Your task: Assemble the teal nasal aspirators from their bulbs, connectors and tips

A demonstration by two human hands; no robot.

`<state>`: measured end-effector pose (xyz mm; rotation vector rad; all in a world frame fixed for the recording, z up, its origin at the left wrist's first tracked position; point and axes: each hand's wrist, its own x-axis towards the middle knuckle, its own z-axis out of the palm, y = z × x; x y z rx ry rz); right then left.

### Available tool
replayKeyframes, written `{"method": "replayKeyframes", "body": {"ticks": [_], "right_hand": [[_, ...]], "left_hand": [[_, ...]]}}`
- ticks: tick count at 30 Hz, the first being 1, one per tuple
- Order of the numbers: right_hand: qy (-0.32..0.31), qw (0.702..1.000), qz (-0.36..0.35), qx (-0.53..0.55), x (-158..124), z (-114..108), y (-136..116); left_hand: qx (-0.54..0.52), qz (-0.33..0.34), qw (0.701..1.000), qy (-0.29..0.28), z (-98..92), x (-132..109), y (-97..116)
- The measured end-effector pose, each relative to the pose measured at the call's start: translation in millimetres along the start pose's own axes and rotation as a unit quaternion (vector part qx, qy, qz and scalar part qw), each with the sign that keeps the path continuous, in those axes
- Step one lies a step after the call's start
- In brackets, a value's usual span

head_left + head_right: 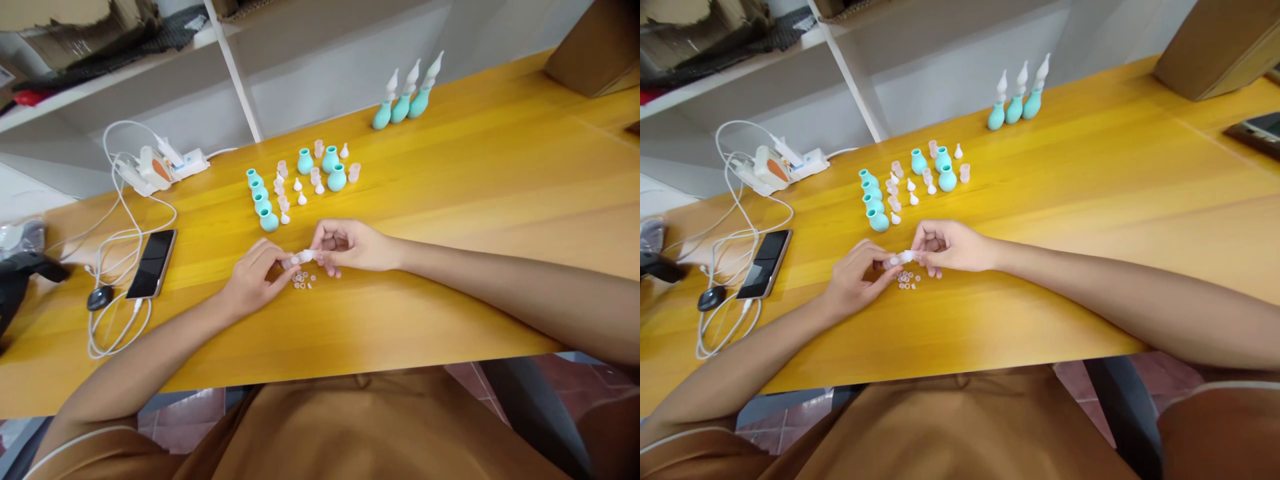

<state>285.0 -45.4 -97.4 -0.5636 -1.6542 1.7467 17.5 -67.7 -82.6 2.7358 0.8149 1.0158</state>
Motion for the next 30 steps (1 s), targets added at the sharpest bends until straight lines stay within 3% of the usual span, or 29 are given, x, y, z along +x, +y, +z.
{"method": "replayKeyframes", "body": {"ticks": [16,24,30], "right_hand": [[0.014,0.997,-0.009,-0.076,-1.5,4.9,7.6],[0.006,0.993,-0.001,-0.121,-4.5,7.3,6.1],[0.032,0.998,0.003,-0.063,-3.9,14.3,5.0]], "left_hand": [[-0.012,0.030,0.999,-0.007,-0.4,-1.4,-2.9],[0.000,0.101,0.995,-0.022,0.1,-3.7,-3.8],[-0.022,0.077,0.997,0.013,1.3,-4.0,-3.6]]}}
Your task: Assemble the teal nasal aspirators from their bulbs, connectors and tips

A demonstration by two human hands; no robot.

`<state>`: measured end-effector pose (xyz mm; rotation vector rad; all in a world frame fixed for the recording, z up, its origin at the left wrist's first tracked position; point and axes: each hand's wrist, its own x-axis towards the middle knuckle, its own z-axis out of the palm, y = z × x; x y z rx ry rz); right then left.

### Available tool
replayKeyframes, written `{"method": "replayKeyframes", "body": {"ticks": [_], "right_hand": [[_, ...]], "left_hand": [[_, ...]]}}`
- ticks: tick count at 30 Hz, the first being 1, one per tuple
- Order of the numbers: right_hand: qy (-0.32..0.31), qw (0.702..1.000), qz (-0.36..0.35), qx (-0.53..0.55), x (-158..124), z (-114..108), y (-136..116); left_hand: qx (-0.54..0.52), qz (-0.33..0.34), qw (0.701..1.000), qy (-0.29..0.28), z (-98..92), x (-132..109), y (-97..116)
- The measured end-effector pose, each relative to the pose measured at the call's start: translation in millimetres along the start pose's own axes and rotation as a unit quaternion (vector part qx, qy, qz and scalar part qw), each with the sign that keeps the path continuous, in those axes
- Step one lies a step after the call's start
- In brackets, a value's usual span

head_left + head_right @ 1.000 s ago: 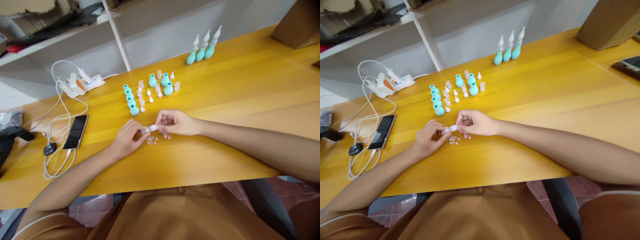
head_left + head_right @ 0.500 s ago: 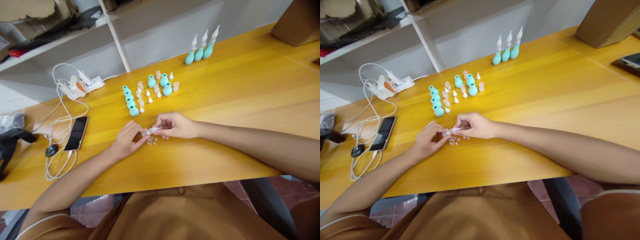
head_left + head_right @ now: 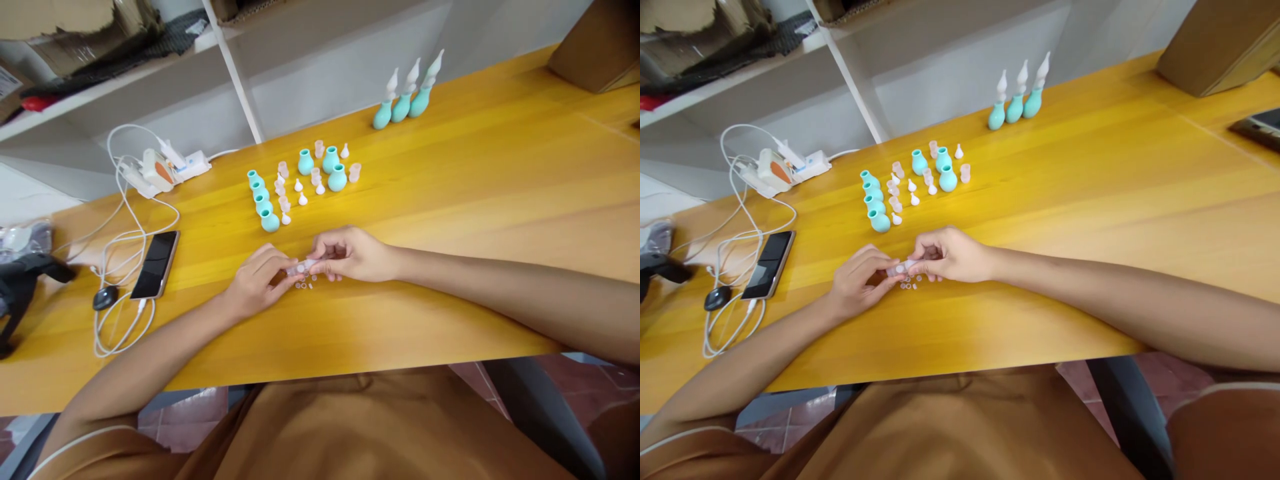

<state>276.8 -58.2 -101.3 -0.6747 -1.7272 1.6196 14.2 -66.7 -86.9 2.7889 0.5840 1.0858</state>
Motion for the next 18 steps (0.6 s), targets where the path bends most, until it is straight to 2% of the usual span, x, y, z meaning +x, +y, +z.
{"method": "replayKeyframes", "body": {"ticks": [5,11,16,18], "right_hand": [[0.031,0.999,-0.002,0.016,3.2,5.5,1.4],[0.006,0.999,-0.020,0.030,4.2,2.0,-2.4],[0.103,0.992,-0.045,-0.054,5.7,-10.3,-1.9],[0.120,0.989,-0.059,-0.059,8.6,-16.0,1.2]], "left_hand": [[-0.032,-0.051,0.998,0.015,-0.6,0.1,-1.0],[-0.032,-0.065,0.997,0.024,-2.1,3.6,1.6],[-0.026,-0.075,0.996,0.040,-4.0,6.2,4.3],[-0.024,-0.074,0.996,0.042,-4.1,6.2,4.1]]}}
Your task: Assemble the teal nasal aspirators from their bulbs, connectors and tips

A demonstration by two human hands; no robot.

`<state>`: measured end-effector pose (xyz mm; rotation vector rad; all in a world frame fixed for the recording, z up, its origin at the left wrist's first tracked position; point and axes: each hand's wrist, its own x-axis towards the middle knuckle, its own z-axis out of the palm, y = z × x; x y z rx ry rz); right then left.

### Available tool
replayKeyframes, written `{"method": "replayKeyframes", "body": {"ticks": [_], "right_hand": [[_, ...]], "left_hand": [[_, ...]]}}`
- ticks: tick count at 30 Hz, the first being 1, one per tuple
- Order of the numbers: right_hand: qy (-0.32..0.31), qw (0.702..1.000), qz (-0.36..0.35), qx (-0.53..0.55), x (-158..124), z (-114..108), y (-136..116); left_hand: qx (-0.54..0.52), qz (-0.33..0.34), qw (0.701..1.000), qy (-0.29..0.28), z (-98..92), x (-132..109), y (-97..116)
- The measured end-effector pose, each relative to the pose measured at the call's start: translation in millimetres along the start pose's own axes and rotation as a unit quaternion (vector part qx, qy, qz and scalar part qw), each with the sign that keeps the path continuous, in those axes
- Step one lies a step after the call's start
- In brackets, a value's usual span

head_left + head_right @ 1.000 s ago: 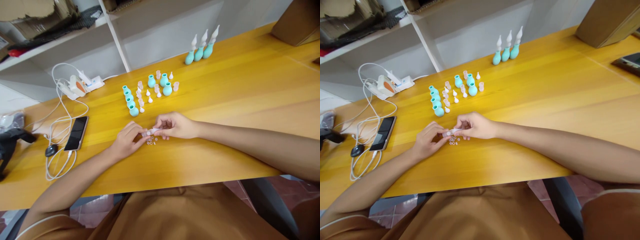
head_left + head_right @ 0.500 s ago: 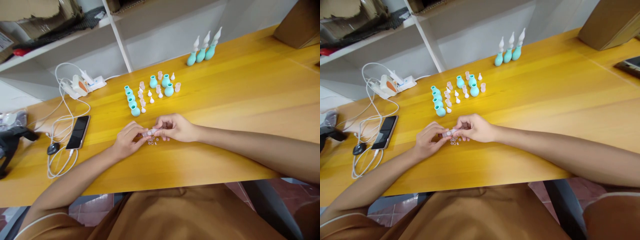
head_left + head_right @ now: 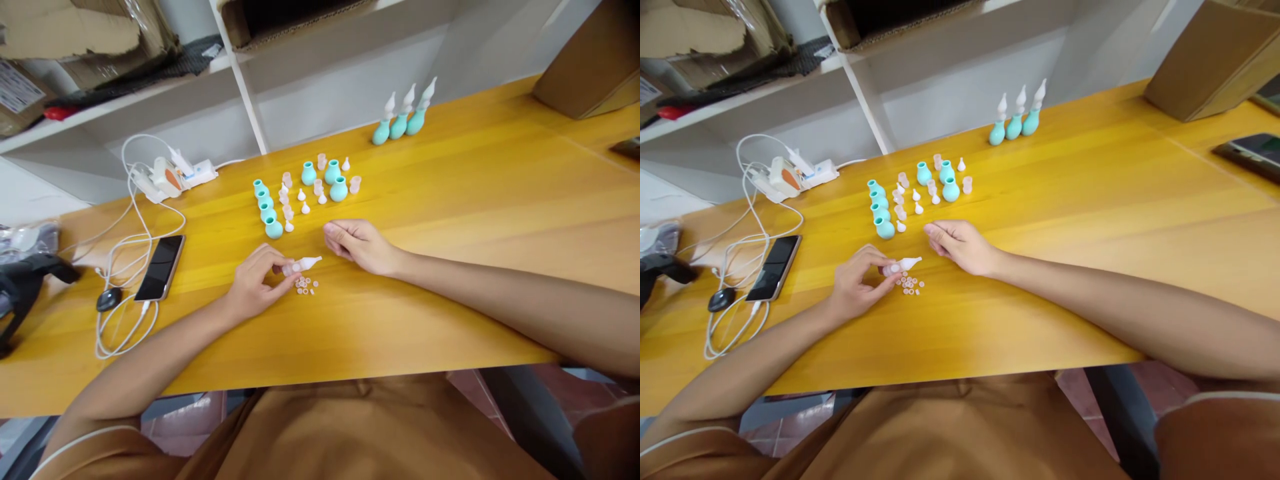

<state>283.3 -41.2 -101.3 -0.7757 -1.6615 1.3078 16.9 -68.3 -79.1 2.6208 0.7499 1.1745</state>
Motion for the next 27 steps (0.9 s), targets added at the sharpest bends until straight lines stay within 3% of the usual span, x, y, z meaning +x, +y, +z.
{"method": "replayKeyframes", "body": {"ticks": [5,10,13,17,23,27], "right_hand": [[-0.031,0.998,0.001,0.047,0.8,-1.4,1.0],[-0.117,0.984,-0.042,-0.129,-7.3,5.8,-11.1],[-0.141,0.971,-0.076,-0.180,-6.5,8.5,-12.3],[-0.100,0.983,-0.048,-0.145,-4.2,7.9,-8.8],[-0.017,0.999,0.037,0.015,-1.1,4.9,-3.2],[0.004,0.997,0.038,0.073,3.3,3.8,-2.7]], "left_hand": [[0.014,-0.009,1.000,-0.003,0.3,-1.9,-3.3],[0.008,-0.008,0.999,-0.030,1.1,-2.7,-5.9],[0.003,0.004,0.998,-0.057,1.0,-1.6,-5.9],[0.000,-0.028,0.997,-0.066,-2.2,1.0,-6.2],[0.100,-0.122,0.987,0.017,-6.0,1.4,-13.9],[0.126,-0.184,0.974,0.022,-3.1,-0.8,-19.7]]}}
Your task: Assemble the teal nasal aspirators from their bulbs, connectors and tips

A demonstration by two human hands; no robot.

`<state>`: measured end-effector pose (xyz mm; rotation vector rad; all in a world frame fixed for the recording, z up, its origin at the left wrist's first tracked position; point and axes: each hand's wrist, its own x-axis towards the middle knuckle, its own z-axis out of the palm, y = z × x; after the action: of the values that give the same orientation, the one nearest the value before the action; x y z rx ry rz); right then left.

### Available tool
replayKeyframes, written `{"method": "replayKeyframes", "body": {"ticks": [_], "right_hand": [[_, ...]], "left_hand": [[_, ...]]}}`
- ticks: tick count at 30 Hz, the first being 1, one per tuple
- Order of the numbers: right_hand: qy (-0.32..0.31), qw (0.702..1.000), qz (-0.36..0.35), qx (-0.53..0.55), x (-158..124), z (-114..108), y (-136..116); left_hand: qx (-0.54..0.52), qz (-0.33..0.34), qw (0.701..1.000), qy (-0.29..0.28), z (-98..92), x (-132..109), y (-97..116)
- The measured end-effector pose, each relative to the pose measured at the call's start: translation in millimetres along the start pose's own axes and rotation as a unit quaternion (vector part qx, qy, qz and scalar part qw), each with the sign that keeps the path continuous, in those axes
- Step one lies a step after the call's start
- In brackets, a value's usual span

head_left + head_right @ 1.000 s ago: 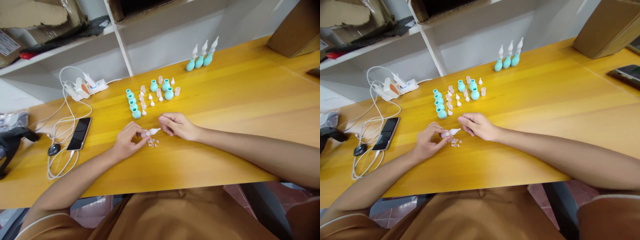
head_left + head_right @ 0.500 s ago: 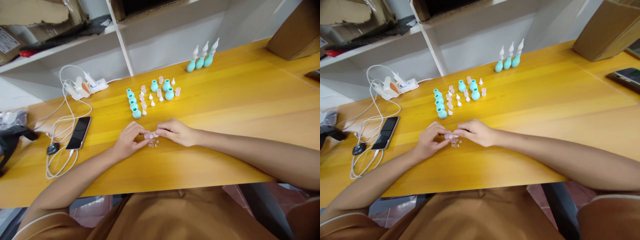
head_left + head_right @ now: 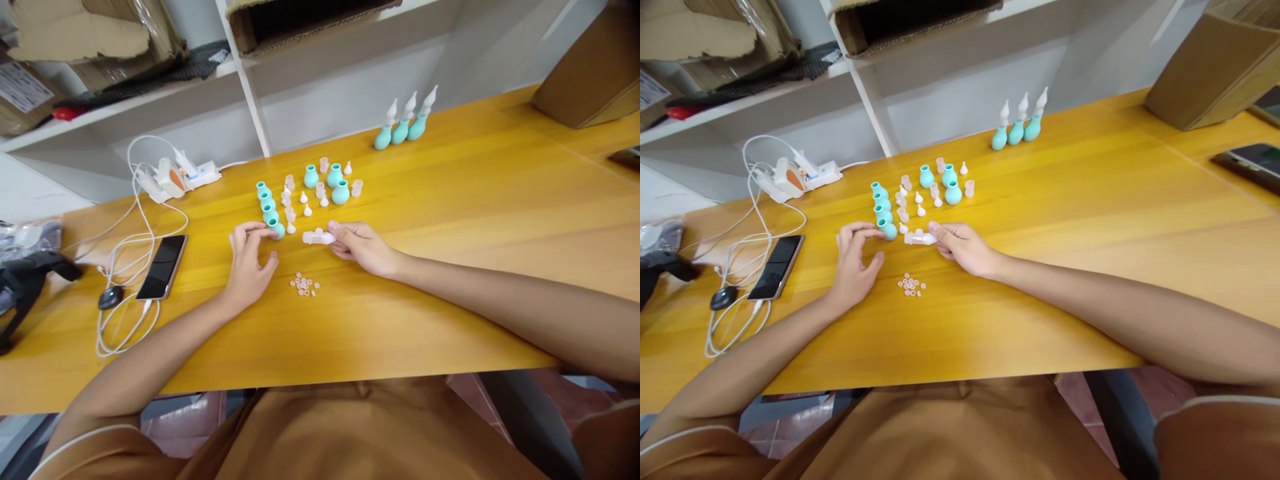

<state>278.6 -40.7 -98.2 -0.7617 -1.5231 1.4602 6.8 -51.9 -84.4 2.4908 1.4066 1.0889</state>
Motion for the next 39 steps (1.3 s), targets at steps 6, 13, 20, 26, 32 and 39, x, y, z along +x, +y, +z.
{"method": "replayKeyframes", "body": {"ticks": [6,13,20,26,32,39], "right_hand": [[-0.007,1.000,-0.001,0.018,1.1,0.3,-1.9],[-0.014,1.000,0.004,0.008,0.5,-0.8,-2.3],[-0.016,1.000,0.009,0.005,0.3,-0.9,-1.4],[-0.019,1.000,0.009,0.006,0.4,-1.1,-1.6],[-0.027,1.000,0.006,-0.006,-0.6,-1.6,-1.1],[-0.030,0.999,0.013,-0.011,-1.4,-1.4,1.0]], "left_hand": [[0.018,-0.004,0.999,-0.035,5.0,-1.7,-2.4],[0.029,0.009,0.998,-0.054,7.9,-3.2,-7.4],[0.046,0.010,0.997,-0.063,9.0,-5.0,-8.6],[0.013,0.026,1.000,-0.008,2.8,-0.3,-2.3],[-0.069,0.055,0.996,0.034,-2.6,0.1,7.8],[-0.140,0.098,0.985,-0.015,0.3,-4.6,11.6]]}}
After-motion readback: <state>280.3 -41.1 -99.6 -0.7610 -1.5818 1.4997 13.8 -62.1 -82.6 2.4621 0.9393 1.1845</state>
